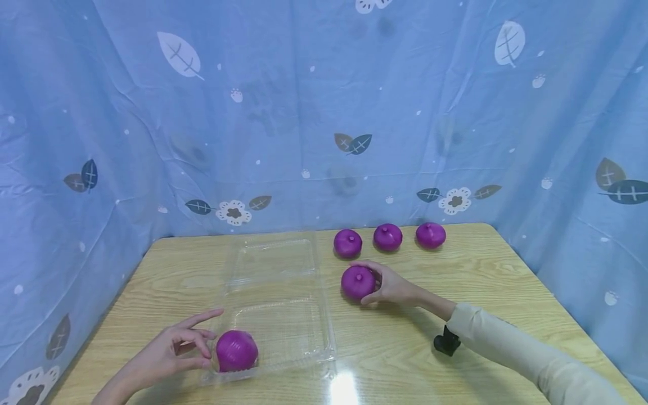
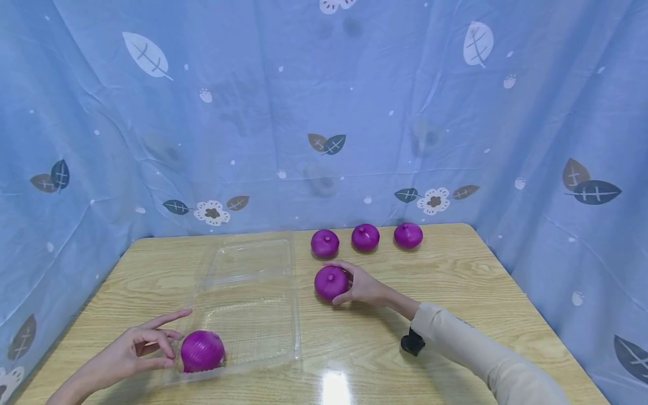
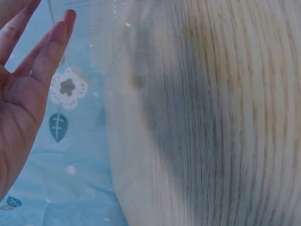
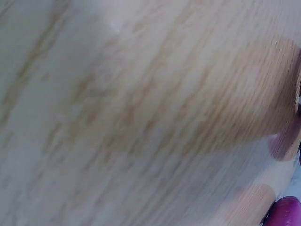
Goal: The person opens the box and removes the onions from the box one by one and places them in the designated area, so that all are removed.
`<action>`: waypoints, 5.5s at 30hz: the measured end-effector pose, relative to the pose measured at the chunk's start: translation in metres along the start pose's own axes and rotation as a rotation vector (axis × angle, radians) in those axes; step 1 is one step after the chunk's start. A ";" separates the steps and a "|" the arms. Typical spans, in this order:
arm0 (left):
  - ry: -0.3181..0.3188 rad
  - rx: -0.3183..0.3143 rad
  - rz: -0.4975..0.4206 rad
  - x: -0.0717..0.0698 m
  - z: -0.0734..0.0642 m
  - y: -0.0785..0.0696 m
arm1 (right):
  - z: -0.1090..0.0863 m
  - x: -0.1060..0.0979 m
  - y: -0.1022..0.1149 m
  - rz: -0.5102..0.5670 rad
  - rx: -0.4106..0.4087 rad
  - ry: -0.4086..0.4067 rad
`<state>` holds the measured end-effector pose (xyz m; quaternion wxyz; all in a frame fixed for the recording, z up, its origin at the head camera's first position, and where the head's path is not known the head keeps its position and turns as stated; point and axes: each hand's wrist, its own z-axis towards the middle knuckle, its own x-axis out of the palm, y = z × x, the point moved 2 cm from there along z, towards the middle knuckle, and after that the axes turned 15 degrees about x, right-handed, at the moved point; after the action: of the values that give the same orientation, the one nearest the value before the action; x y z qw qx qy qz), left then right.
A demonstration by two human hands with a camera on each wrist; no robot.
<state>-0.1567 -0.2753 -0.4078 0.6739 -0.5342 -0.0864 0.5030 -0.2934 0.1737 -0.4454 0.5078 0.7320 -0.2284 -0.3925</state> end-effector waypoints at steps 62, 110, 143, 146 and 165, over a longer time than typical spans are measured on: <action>-0.011 0.024 -0.038 0.001 0.000 0.000 | -0.025 -0.025 0.009 -0.037 -0.036 -0.034; -0.004 -0.023 0.063 0.006 0.001 -0.001 | 0.097 0.156 0.168 -0.253 0.018 0.928; -0.008 -0.075 0.047 0.002 -0.002 -0.002 | 0.078 0.101 0.121 -0.506 0.171 0.963; -0.008 -0.066 0.035 0.003 -0.001 -0.002 | 0.076 0.103 0.119 -0.492 0.184 0.974; -0.001 -0.034 0.035 0.006 0.001 -0.003 | 0.032 0.074 0.141 -0.359 -0.017 0.678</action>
<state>-0.1528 -0.2700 -0.4075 0.6557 -0.5468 -0.0860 0.5136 -0.2660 0.0476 -0.3460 0.4839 0.8444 0.0876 -0.2127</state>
